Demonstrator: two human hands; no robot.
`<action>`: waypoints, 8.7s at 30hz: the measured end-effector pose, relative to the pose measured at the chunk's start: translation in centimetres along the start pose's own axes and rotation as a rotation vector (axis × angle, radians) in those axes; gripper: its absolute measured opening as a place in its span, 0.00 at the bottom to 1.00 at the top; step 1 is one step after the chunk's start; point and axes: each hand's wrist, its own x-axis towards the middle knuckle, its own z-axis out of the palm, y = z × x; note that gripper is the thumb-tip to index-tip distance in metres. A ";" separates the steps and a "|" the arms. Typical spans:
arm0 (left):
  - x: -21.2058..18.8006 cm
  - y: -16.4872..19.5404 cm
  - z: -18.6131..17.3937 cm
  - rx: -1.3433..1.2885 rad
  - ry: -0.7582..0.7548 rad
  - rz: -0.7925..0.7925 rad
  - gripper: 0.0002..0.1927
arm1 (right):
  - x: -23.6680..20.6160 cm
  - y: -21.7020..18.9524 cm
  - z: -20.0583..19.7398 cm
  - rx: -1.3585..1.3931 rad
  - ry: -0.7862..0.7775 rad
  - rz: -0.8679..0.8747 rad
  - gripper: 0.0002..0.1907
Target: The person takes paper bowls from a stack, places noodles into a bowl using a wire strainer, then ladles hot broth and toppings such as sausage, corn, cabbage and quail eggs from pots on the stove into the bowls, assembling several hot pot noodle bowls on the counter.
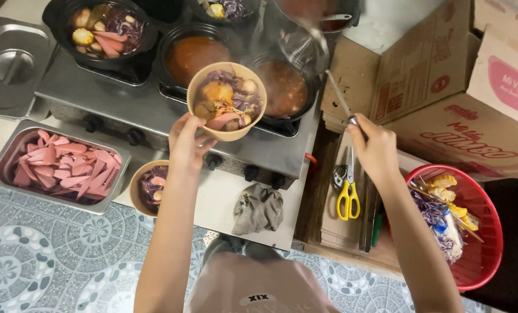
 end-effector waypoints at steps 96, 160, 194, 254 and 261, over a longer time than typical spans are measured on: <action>-3.5 -6.1 0.5 -0.029 0.055 -0.058 0.38 | -8.5 -9.1 -2.2 0.279 -0.316 0.361 0.17; -6.8 -6.9 -5.4 -0.064 0.208 -0.016 0.33 | 4.6 -2.8 4.6 0.113 -0.618 0.645 0.22; -12.2 -13.0 3.2 -0.151 0.388 0.105 0.37 | 5.1 2.3 3.6 0.229 -0.739 0.361 0.21; -3.9 -8.1 2.1 -0.142 0.206 0.010 0.38 | -6.4 -4.3 -1.3 0.189 -0.056 -0.118 0.15; -2.5 -8.1 0.6 -0.110 0.157 -0.002 0.37 | -4.8 -2.4 1.1 0.636 -0.257 0.490 0.14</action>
